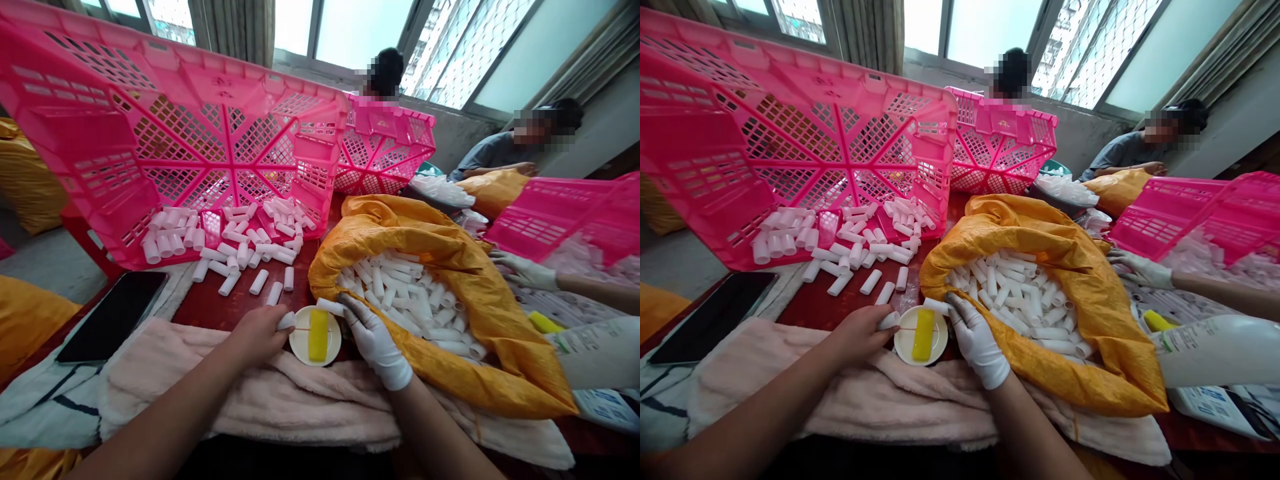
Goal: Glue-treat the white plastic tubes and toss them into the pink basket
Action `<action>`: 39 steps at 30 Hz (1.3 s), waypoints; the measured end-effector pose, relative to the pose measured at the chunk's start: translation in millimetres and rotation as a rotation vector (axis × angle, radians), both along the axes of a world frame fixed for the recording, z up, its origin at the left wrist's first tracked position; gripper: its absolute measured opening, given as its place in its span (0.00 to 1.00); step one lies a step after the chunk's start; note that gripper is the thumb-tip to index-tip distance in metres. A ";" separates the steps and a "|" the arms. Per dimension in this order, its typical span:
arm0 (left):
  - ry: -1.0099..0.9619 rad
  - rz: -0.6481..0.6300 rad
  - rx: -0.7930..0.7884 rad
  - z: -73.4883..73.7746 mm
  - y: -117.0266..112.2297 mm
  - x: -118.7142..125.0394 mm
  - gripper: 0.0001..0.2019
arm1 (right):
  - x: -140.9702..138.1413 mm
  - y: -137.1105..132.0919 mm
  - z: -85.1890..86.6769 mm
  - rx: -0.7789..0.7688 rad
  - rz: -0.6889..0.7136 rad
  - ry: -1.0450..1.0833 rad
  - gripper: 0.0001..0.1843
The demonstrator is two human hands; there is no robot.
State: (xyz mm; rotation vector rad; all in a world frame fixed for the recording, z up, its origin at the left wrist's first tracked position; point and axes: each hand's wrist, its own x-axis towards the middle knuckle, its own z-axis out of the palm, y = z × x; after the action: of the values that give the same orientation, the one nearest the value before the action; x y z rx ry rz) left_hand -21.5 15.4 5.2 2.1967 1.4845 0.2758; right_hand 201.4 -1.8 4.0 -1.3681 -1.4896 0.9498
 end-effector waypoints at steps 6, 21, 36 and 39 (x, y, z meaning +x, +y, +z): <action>0.024 -0.007 -0.011 1.3 0.4 0.7 0.08 | -8.1 5.8 1.8 0.215 0.140 -0.173 0.12; 0.058 -0.010 -0.008 7.2 -2.1 1.9 0.08 | -11.9 6.5 -5.0 0.275 0.090 -0.314 0.13; 0.058 -0.027 0.043 7.0 -3.6 -0.2 0.08 | -12.2 1.7 -3.5 0.320 0.129 -0.281 0.09; 0.052 -0.034 0.053 5.1 -3.3 -0.8 0.08 | -10.4 1.1 -4.7 0.292 0.092 -0.244 0.11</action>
State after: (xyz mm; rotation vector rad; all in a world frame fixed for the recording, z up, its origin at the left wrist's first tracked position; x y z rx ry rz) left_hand -22.3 12.1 10.3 2.2847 1.4815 0.2515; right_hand 191.0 -0.8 -0.7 -1.2413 -1.8085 0.6048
